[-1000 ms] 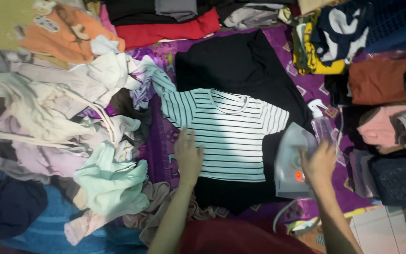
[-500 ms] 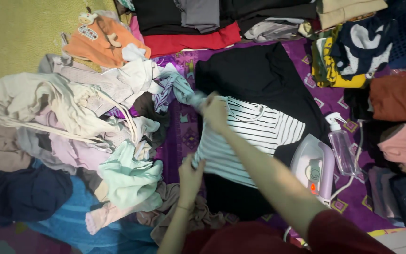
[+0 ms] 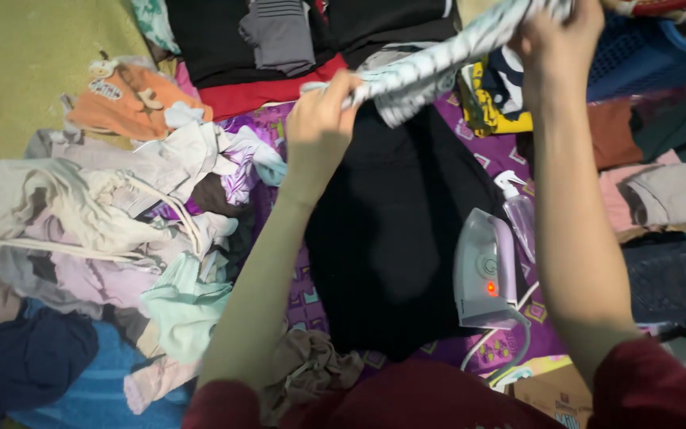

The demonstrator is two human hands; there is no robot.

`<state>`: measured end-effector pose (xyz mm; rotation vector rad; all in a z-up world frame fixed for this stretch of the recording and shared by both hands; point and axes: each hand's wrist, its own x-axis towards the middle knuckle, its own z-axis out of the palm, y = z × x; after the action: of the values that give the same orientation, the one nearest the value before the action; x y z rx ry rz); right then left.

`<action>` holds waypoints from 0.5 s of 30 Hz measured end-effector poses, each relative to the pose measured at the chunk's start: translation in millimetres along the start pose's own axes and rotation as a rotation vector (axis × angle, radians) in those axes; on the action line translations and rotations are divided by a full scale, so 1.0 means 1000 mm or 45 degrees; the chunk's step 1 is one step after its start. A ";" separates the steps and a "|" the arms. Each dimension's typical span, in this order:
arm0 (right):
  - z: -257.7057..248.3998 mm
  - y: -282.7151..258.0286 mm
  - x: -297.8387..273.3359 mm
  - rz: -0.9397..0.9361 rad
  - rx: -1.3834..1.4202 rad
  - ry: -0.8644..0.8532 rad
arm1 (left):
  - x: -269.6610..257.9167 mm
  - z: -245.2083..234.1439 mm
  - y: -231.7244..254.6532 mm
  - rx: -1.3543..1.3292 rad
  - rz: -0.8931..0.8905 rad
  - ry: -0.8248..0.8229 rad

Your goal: Iron various items of clothing including shorts, shirts, and children's clothes on a bed.

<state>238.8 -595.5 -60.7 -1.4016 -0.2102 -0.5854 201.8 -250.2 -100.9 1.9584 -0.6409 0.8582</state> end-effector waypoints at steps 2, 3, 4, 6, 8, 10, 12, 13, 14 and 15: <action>0.001 -0.023 -0.059 -0.099 -0.278 0.101 | -0.024 -0.009 0.000 -0.001 0.098 -0.022; -0.011 -0.015 -0.092 -0.227 -0.687 0.093 | -0.043 -0.017 0.002 0.018 0.120 -0.110; -0.022 -0.005 -0.123 -0.354 -1.089 0.078 | -0.061 -0.026 0.003 0.044 0.143 -0.197; 0.000 -0.009 -0.215 0.059 -0.985 0.105 | -0.121 -0.033 -0.004 0.032 0.083 -0.309; 0.007 0.004 -0.301 0.474 -0.863 0.117 | -0.190 -0.037 -0.015 0.022 0.018 -0.423; 0.000 0.032 -0.381 1.090 0.027 0.460 | -0.265 -0.037 -0.031 0.119 -0.366 -0.888; -0.023 0.060 -0.432 1.228 0.062 0.521 | -0.307 -0.045 -0.031 0.039 -0.336 -0.901; -0.034 0.074 -0.457 1.358 0.098 0.580 | -0.327 -0.048 -0.031 -0.041 -0.299 -0.907; -0.033 0.078 -0.458 1.364 0.098 0.581 | -0.326 -0.052 -0.027 -0.041 -0.303 -0.911; -0.031 0.083 -0.460 1.350 0.027 0.626 | -0.325 -0.055 -0.023 -0.113 -0.440 -0.887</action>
<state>-112.8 -501.3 -355.0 -1.1049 0.8764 -0.0145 -3.7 -157.6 -342.2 2.1908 -0.6791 -0.0846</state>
